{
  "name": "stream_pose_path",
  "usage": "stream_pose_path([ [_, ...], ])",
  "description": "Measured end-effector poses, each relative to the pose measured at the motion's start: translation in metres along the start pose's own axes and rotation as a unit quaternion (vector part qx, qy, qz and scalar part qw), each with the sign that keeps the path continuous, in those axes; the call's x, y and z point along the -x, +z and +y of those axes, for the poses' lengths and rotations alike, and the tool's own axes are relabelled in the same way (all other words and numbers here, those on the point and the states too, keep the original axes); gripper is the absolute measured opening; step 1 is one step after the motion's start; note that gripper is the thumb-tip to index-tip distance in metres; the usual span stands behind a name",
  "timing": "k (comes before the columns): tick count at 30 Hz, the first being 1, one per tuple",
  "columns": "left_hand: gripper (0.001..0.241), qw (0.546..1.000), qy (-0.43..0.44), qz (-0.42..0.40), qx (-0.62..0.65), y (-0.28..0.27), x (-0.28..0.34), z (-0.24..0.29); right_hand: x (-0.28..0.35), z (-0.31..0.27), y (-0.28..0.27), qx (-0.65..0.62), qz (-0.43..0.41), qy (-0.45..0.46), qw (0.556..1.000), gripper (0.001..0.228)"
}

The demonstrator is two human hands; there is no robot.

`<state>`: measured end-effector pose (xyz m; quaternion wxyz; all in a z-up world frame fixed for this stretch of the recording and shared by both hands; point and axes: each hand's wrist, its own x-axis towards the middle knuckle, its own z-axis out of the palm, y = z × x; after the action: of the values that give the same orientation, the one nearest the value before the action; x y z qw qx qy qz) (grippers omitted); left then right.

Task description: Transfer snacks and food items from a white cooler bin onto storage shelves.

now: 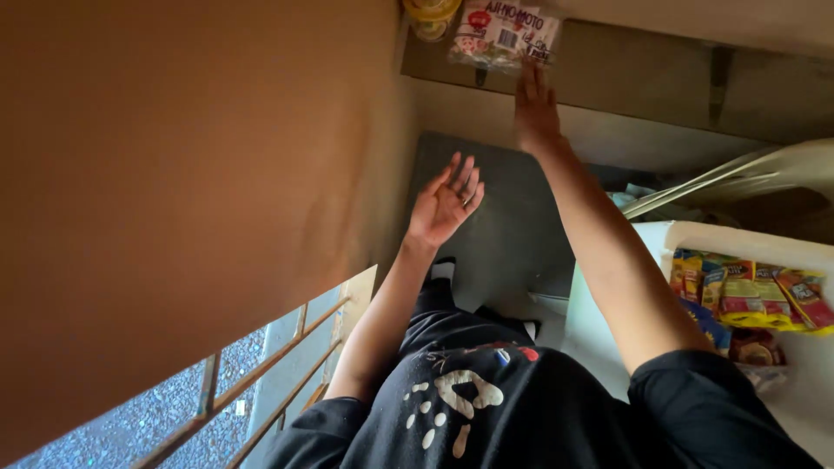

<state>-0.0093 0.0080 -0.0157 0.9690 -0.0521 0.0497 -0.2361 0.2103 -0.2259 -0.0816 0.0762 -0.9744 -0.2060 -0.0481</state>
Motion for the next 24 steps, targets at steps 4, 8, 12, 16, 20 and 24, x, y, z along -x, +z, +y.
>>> stream_pose_path([
  [4, 0.03, 0.999, -0.001, 0.023, 0.032, -0.054, -0.003, 0.013, 0.028, -0.039, -0.038, 0.062, 0.074, 0.014, 0.995, 0.089],
  [8, 0.034, 0.994, 0.001, 0.088, 0.057, -0.1, -0.017, 0.012, 0.093, -0.116, -0.14, -0.131, 0.063, 0.051, 0.988, 0.097],
  [12, 0.058, 0.983, 0.013, 0.182, 0.03, -0.063, -0.057, -0.022, 0.19, -0.153, -0.169, -0.157, 0.097, 0.009, 0.983, 0.089],
  [16, 0.065, 0.988, -0.07, -0.139, 0.003, -0.118, -0.102, -0.035, 0.267, -0.153, -0.161, -0.173, -0.003, -0.019, 0.985, 0.084],
  [20, 0.079, 0.992, -0.046, -0.092, -0.07, -0.065, -0.11, -0.082, 0.304, -0.122, -0.175, -0.255, 0.059, 0.009, 0.965, 0.079],
  [24, 0.077, 0.981, -0.03, -0.159, -0.109, -0.046, -0.07, -0.121, 0.332, -0.13, -0.186, -0.259, 0.26, 0.196, 0.909, 0.075],
])
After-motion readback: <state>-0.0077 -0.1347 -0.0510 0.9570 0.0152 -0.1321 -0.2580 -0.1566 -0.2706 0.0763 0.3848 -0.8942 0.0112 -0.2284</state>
